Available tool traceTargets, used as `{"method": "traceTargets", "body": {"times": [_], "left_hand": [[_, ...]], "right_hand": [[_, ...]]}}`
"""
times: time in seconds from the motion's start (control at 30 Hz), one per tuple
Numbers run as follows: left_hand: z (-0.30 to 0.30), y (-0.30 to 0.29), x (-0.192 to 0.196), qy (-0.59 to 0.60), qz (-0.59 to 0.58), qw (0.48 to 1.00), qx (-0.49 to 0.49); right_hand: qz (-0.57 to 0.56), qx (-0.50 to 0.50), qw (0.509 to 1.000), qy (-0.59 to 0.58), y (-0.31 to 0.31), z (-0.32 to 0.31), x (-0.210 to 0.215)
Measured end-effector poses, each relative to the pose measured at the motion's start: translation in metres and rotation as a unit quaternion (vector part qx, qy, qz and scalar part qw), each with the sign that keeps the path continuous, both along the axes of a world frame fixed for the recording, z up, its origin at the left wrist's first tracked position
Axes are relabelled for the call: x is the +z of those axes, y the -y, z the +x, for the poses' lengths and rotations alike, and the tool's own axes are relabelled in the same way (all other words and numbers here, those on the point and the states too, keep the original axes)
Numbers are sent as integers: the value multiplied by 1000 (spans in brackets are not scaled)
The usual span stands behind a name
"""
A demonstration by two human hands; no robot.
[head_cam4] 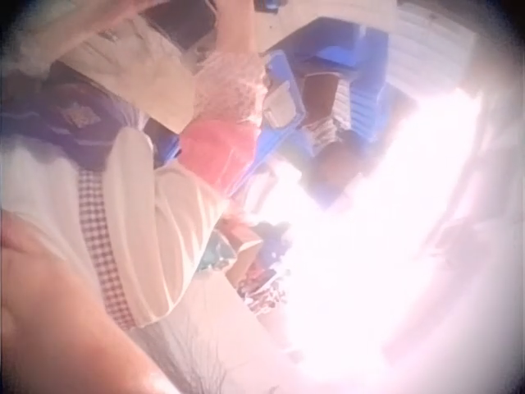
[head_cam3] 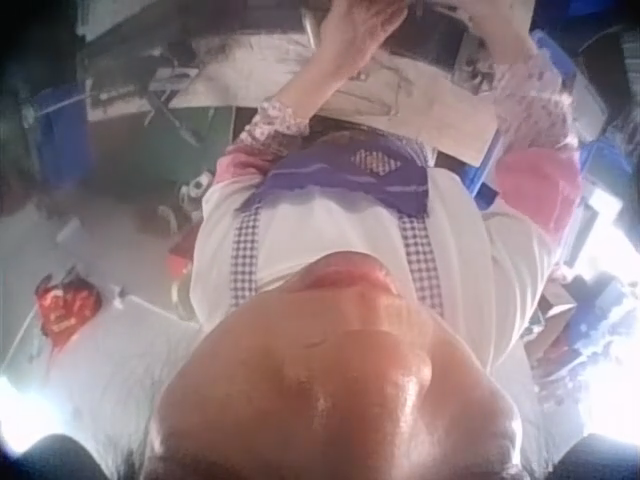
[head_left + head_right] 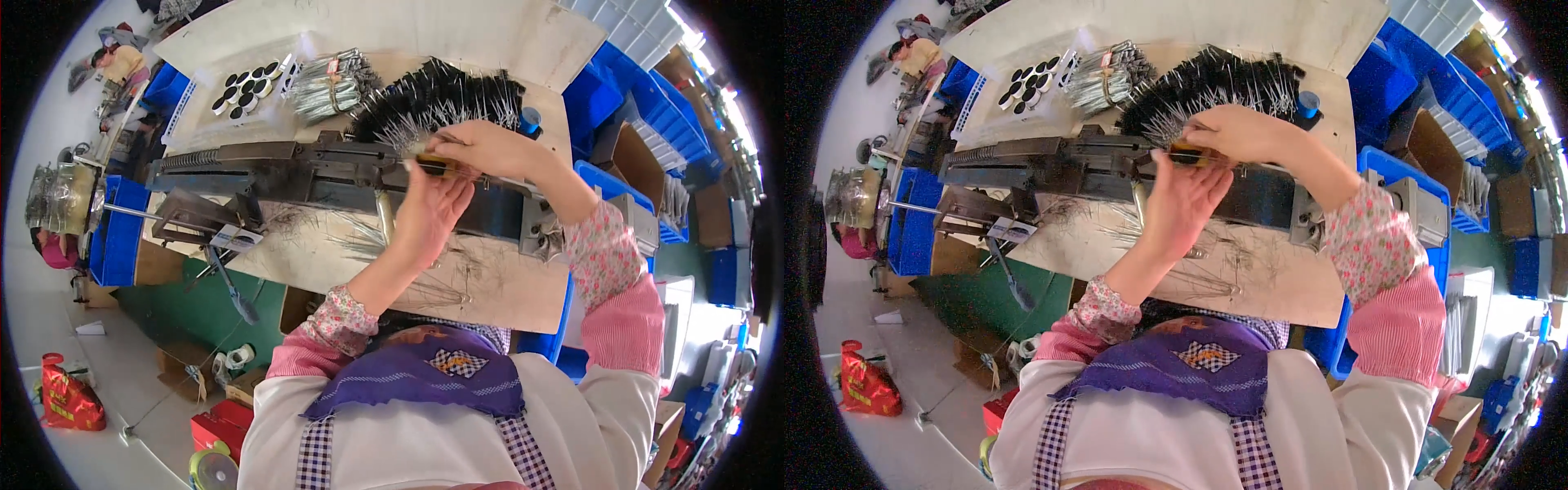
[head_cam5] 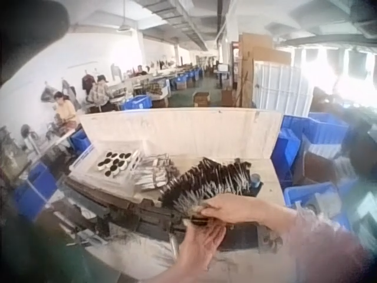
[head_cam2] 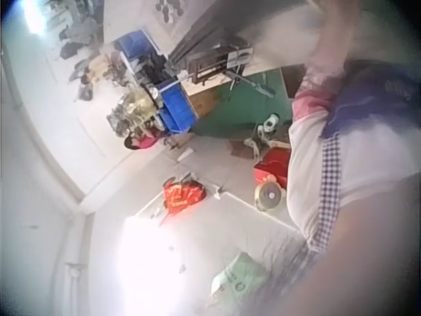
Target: Inserting metal bristles into a brush base using a manual assembly machine.
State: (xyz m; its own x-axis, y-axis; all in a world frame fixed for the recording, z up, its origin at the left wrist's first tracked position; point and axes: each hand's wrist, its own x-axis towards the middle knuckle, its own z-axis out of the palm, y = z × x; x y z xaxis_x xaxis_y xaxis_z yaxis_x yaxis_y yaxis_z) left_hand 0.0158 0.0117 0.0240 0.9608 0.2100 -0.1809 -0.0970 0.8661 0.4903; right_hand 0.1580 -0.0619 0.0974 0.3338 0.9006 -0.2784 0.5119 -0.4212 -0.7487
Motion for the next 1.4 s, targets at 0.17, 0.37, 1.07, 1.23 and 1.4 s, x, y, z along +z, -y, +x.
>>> {"method": "traceTargets", "body": {"times": [0.17, 0.37, 1.07, 1.23, 1.4], "left_hand": [[-9, -28, 11, 24, -175, 984, -9], [-14, -22, 6, 10, -134, 990, 33], [-19, -22, 3, 13, -41, 999, 30], [-29, -22, 4, 2, -60, 997, 39], [-28, -34, 12, 15, -33, 998, 42]], "right_hand": [[118, 78, 821, 553, 36, 20, -4], [287, 0, 868, 405, 4, -50, -19], [235, -40, 891, 386, 16, -32, -16], [273, -13, 856, 438, 4, -56, -11], [235, -77, 922, 298, -2, -24, -15]]}}
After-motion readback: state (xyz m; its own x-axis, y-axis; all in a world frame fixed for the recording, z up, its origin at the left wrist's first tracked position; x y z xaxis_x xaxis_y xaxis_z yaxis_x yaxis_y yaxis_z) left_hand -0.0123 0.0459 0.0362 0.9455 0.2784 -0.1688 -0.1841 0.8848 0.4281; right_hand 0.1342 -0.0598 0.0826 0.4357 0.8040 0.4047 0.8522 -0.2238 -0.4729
